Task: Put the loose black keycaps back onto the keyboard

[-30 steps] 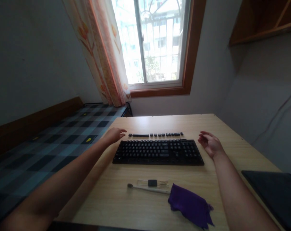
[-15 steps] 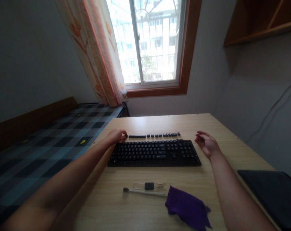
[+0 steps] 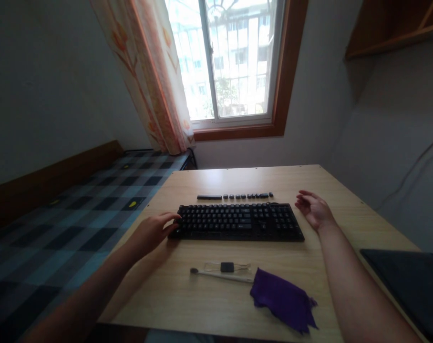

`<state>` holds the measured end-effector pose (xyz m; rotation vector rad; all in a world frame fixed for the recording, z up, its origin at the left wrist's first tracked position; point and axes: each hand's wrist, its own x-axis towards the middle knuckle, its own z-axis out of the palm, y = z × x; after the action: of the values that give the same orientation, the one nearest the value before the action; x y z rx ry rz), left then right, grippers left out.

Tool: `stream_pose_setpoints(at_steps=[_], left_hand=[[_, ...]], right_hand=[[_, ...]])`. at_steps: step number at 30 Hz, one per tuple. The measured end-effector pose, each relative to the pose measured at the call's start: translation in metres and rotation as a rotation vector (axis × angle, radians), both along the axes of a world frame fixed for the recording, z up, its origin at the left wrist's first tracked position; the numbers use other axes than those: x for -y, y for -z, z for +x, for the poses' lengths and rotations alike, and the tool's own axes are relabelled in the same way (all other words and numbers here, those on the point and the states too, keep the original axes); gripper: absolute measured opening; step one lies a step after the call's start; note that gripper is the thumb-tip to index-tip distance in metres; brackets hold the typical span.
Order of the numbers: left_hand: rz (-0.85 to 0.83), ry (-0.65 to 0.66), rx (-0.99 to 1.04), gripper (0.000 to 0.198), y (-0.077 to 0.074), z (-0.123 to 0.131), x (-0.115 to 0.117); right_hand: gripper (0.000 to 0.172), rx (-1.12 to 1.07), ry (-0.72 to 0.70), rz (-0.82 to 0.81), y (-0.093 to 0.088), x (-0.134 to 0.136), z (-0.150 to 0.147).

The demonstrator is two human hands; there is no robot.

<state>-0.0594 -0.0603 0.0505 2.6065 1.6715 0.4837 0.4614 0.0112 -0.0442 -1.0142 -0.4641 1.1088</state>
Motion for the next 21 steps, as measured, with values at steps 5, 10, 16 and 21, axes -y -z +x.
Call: stream_pose_setpoints(at_steps=[5, 10, 16, 21], left_hand=[[0.073, 0.003, 0.024, 0.023, 0.027, 0.013, 0.026], [0.148, 0.037, 0.039, 0.023, 0.037, 0.018, 0.028], [0.174, 0.042, 0.038, 0.025, 0.044, 0.017, 0.030], [0.185, 0.012, 0.032, 0.025, 0.046, 0.018, 0.030]], right_hand=[[0.024, -0.001, 0.009, -0.012, -0.001, 0.002, -0.001], [0.024, -0.016, 0.021, -0.013, -0.005, 0.004, -0.004], [0.025, -0.014, 0.012, -0.011, -0.006, 0.003, -0.004], [0.026, -0.019, 0.016, -0.019, -0.005, 0.003, -0.004]])
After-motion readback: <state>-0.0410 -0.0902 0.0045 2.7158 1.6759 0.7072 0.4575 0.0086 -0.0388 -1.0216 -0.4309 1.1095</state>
